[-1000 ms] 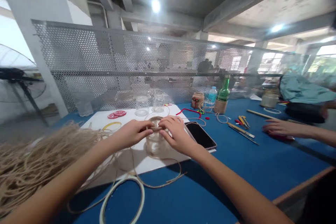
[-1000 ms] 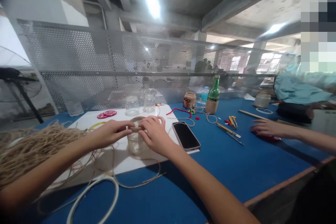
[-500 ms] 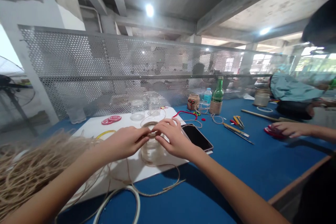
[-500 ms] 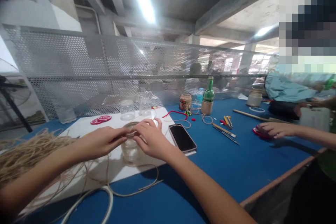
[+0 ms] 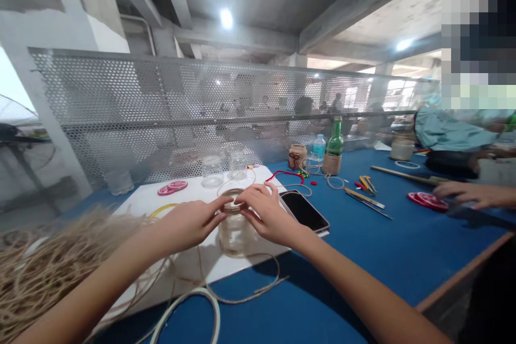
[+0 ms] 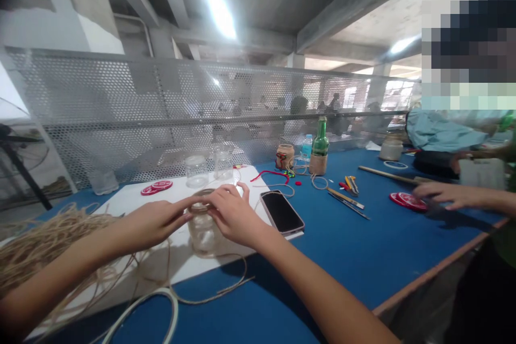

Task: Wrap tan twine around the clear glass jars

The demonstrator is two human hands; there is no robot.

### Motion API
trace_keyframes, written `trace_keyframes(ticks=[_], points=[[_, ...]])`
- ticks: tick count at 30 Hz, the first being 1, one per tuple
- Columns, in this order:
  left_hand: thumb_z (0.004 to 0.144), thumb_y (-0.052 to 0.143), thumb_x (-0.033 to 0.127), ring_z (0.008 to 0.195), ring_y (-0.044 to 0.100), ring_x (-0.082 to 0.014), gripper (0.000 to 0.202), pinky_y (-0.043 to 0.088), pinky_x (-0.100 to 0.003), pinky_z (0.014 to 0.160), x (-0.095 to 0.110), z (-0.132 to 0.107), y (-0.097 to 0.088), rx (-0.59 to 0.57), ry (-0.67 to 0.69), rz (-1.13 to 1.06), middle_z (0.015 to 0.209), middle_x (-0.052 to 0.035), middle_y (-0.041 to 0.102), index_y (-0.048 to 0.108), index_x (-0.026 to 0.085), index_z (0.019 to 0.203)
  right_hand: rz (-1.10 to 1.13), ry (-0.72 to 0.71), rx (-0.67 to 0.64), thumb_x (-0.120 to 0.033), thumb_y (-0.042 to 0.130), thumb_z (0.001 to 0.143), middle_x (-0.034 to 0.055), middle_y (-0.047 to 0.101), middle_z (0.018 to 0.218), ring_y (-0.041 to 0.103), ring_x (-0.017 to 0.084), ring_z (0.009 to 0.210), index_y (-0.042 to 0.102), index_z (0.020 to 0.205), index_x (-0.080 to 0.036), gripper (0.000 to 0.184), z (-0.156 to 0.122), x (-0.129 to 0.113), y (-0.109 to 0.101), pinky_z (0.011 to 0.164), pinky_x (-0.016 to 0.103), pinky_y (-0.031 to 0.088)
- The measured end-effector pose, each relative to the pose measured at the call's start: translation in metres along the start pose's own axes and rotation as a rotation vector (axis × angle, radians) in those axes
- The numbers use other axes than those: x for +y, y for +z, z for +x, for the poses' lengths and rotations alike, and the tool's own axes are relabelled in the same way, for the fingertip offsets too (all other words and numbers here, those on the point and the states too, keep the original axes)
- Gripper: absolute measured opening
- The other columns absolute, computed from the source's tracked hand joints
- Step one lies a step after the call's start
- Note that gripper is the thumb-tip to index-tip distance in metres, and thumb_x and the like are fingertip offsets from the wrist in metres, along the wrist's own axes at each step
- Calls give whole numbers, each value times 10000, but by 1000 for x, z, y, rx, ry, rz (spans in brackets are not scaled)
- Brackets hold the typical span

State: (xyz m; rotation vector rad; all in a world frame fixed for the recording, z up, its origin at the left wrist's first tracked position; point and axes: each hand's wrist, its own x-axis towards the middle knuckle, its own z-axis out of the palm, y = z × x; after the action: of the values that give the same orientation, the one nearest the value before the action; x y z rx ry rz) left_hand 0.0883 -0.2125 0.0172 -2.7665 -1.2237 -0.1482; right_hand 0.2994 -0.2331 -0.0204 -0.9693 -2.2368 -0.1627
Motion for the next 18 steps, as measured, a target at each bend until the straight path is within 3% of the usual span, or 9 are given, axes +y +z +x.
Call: trace_keyframes(ticks=[5,11,18], points=[[924,204,484,618,600,-200,480,358,-246,525,1,0,2,15,2,31,703,-49,645,377,264,1314,-4,-19,-14,-275,426,901,34,586,1076,414,197,1110,480,1051,-234,165,2,-6,3,1015,475,129],[915,218,514,535,568,-185,540,324,-233,488,-1,-3,6,58,-26,16,604,-27,600,277,249,1382,99,44,-3,-146,420,862,18,591,970,447,170,1041,482,949,-221,130,3,-11,12,993,455,174],[912,294,461,448,460,-130,442,314,-227,486,-8,3,9,62,57,-179,526,23,513,460,243,1259,140,107,-43,-68,432,804,14,592,900,450,180,1050,499,872,-208,170,5,1,-2,986,495,164]])
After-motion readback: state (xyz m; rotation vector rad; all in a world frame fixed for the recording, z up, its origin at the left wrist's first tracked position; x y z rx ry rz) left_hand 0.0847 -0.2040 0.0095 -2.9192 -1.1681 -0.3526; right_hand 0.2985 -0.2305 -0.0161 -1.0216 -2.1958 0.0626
